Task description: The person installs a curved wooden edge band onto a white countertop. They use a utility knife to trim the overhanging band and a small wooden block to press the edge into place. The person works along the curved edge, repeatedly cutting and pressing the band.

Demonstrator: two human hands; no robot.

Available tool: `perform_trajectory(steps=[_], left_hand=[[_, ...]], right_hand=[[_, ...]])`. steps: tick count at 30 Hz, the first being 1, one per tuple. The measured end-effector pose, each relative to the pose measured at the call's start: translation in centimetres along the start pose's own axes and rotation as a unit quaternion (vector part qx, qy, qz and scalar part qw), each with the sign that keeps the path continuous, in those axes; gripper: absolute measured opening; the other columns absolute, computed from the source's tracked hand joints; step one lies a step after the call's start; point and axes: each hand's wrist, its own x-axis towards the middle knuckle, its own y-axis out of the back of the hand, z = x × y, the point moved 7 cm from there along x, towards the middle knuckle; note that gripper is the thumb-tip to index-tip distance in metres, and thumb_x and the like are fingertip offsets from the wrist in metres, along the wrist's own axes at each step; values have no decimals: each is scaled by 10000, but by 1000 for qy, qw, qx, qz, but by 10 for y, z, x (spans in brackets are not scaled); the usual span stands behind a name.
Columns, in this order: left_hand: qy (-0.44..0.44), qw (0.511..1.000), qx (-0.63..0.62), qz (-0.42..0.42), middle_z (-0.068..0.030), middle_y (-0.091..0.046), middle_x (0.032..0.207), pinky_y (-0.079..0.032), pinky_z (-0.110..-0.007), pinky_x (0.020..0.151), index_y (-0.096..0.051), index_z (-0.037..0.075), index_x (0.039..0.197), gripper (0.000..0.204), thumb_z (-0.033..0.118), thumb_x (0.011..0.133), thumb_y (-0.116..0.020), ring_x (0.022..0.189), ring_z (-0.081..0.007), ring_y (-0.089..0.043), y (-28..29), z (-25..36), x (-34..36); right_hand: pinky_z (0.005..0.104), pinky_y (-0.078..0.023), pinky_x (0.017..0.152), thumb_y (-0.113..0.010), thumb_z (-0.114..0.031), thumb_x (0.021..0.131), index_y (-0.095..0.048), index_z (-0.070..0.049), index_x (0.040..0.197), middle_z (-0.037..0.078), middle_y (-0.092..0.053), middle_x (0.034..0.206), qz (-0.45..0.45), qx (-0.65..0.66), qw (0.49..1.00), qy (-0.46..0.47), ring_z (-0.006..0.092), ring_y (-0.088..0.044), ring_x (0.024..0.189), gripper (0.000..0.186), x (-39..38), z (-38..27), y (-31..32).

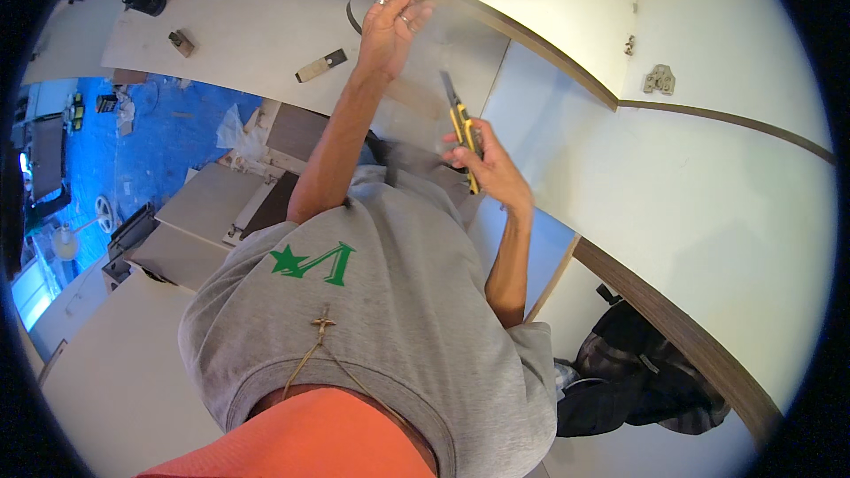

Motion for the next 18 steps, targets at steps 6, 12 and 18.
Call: perform_trajectory(steps=[6, 12, 18], left_hand=[[-29, 998, 36, -36, -77, -657, 1002, -580, -319, 824, -547, 31, 1073, 199, 152, 979, -675, 908, -205, -708, -1, 9, 4], [-48, 997, 61, -18, -67, -641, 946, -596, -341, 812, -559, 23, 1006, 214, 131, 944, -733, 854, -224, -733, 5, 12, 7], [-74, 994, 79, -18, -77, -641, 899, -593, -317, 776, -565, 2, 954, 232, 130, 930, -756, 817, -225, -739, 4, 14, 6]], right_hand=[[325, -535, 822, -639, -234, 1010, -509, -57, 1435, 78, -709, 1064, 120, -229, 963, 80, 181, -685, 896, 478, -21, -148, 25], [373, -519, 708, -645, -280, 995, -595, -161, 1327, 110, -693, 843, 131, -530, 836, 61, 257, -668, 748, 356, 16, -237, 27], [424, -503, 707, -654, -253, 965, -649, -147, 1276, 117, -716, 851, 97, -671, 734, 45, 313, -648, 730, 329, 44, -281, 10]])
